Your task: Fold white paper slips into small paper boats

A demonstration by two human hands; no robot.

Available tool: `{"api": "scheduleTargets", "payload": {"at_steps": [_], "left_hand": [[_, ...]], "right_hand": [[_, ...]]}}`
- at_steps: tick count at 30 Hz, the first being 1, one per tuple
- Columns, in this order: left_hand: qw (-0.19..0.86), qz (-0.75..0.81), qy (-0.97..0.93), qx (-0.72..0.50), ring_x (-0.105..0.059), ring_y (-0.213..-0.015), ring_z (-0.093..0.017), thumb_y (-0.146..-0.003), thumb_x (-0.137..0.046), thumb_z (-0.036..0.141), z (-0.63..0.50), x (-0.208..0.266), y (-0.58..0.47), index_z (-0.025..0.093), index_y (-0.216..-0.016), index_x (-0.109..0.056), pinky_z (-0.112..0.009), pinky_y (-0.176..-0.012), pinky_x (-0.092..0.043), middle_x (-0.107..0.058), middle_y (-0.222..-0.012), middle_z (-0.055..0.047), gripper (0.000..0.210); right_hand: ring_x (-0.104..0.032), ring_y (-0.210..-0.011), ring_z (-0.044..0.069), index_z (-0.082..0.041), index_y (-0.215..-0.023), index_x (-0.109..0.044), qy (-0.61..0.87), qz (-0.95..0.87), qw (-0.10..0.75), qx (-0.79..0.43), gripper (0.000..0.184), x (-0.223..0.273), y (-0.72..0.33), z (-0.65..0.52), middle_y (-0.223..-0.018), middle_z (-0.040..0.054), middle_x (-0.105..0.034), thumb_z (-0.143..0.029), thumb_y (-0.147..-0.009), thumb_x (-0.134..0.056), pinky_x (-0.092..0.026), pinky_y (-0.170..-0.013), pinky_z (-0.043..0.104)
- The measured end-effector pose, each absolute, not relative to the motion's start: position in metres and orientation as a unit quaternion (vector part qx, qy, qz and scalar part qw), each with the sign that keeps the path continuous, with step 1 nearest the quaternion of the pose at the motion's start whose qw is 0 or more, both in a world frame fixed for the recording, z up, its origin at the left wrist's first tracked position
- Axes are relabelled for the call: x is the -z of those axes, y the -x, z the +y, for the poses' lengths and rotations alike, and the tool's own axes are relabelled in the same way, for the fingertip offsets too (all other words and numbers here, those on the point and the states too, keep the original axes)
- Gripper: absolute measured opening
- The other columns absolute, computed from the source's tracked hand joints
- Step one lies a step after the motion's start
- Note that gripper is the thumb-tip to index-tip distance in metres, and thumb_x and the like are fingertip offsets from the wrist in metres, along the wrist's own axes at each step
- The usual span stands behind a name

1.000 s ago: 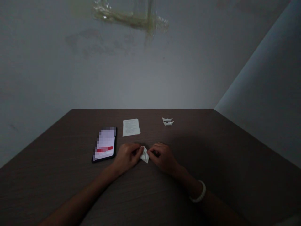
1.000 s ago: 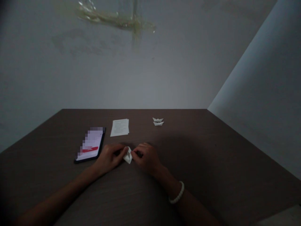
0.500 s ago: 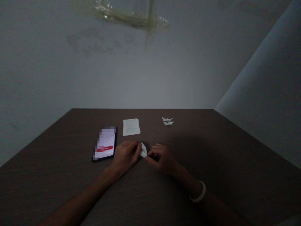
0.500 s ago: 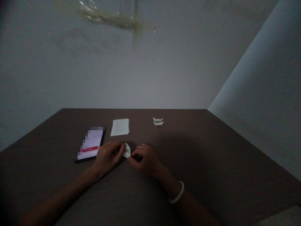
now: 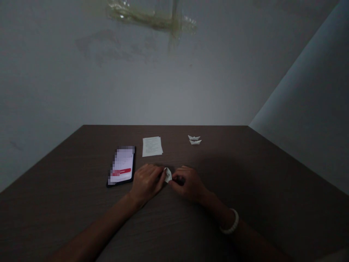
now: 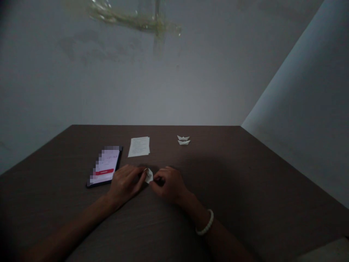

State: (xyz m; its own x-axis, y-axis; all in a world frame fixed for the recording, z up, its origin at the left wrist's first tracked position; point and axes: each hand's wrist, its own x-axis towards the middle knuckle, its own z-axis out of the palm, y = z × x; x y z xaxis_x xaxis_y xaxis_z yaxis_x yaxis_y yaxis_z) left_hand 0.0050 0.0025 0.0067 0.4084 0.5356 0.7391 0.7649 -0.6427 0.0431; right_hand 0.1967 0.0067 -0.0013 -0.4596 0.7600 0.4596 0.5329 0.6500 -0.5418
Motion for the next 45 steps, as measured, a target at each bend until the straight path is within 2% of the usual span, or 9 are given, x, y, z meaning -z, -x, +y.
{"api": "scheduleTargets", "payload": {"at_steps": [6,11,15,21,28,32,41,45], "left_hand": [[0.152,-0.394,0.822,0.381,-0.056,-0.060,-0.013,-0.091,-0.051,0.022,0.0018,-0.0060,-0.0050,0.015,-0.083,-0.063,-0.027,-0.060,-0.042,-0.065,-0.067,-0.002,0.016],[0.148,-0.392,0.820,0.391,-0.057,-0.060,-0.014,-0.090,-0.052,0.021,0.0023,-0.0054,-0.0042,0.014,-0.086,-0.062,-0.027,-0.059,-0.043,-0.065,-0.068,-0.003,0.014],[0.142,-0.399,0.816,0.393,-0.059,-0.063,-0.015,-0.091,-0.051,0.022,0.0025,-0.0041,-0.0039,0.014,-0.089,-0.063,-0.028,-0.061,-0.045,-0.067,-0.072,-0.004,0.015],[0.123,-0.432,0.811,0.374,-0.060,-0.063,-0.016,-0.090,-0.051,0.027,0.0032,-0.0042,-0.0052,0.016,-0.083,-0.065,-0.028,-0.063,-0.045,-0.067,-0.070,-0.005,0.019],[0.120,-0.498,0.810,0.286,-0.058,-0.062,-0.018,-0.089,-0.048,0.034,0.0052,-0.0053,-0.0079,0.017,-0.073,-0.066,-0.029,-0.061,-0.043,-0.063,-0.064,-0.005,0.029],[0.133,-0.484,0.826,0.256,-0.055,-0.059,-0.019,-0.090,-0.045,0.031,0.0055,-0.0060,-0.0085,0.017,-0.064,-0.062,-0.030,-0.059,-0.041,-0.060,-0.059,-0.005,0.034],[0.139,-0.443,0.850,0.248,-0.055,-0.058,-0.020,-0.091,-0.041,0.026,0.0071,-0.0033,-0.0075,0.017,-0.064,-0.060,-0.032,-0.059,-0.040,-0.060,-0.060,-0.006,0.034],[0.134,-0.440,0.855,0.240,-0.054,-0.058,-0.020,-0.091,-0.040,0.026,0.0064,-0.0039,-0.0073,0.016,-0.066,-0.061,-0.032,-0.059,-0.040,-0.060,-0.061,-0.006,0.035]], "right_hand": [[-0.050,-0.061,0.012,-0.019,-0.068,-0.061,0.400,-0.836,0.345,-0.152,0.010,0.0014,-0.1959,0.0076,-0.066,-0.0012,-0.063,-0.020,-0.078,-0.064,-0.039,-0.069,0.028],[-0.054,-0.075,0.016,-0.019,-0.071,-0.063,0.392,-0.847,0.338,-0.124,0.009,-0.0001,-0.1957,0.0053,-0.077,0.0026,-0.064,-0.023,-0.079,-0.064,-0.040,-0.074,0.030],[-0.052,-0.080,0.017,-0.019,-0.069,-0.063,0.404,-0.843,0.338,-0.110,0.012,0.0012,-0.1950,0.0067,-0.083,0.0041,-0.063,-0.019,-0.081,-0.061,-0.040,-0.073,0.030],[-0.052,-0.073,0.016,-0.019,-0.070,-0.057,0.474,-0.795,0.366,-0.092,0.017,0.0036,-0.1954,0.0117,-0.074,0.0027,-0.061,-0.016,-0.087,-0.053,-0.039,-0.075,0.031],[-0.051,-0.073,0.017,-0.019,-0.069,-0.056,0.491,-0.792,0.359,-0.058,0.017,0.0061,-0.1972,0.0135,-0.072,0.0030,-0.061,-0.018,-0.086,-0.055,-0.037,-0.071,0.030],[-0.051,-0.072,0.017,-0.020,-0.068,-0.055,0.498,-0.792,0.350,-0.047,0.017,0.0051,-0.1976,0.0126,-0.071,0.0029,-0.061,-0.018,-0.085,-0.056,-0.038,-0.072,0.030],[-0.051,-0.072,0.017,-0.019,-0.061,-0.056,0.494,-0.799,0.342,-0.035,0.024,0.0045,-0.1972,0.0103,-0.068,0.0027,-0.060,-0.023,-0.084,-0.060,-0.038,-0.070,0.030],[-0.051,-0.075,0.017,-0.019,-0.062,-0.056,0.490,-0.803,0.336,-0.038,0.023,0.0048,-0.1971,0.0111,-0.073,0.0025,-0.061,-0.020,-0.086,-0.058,-0.039,-0.071,0.029]]}}
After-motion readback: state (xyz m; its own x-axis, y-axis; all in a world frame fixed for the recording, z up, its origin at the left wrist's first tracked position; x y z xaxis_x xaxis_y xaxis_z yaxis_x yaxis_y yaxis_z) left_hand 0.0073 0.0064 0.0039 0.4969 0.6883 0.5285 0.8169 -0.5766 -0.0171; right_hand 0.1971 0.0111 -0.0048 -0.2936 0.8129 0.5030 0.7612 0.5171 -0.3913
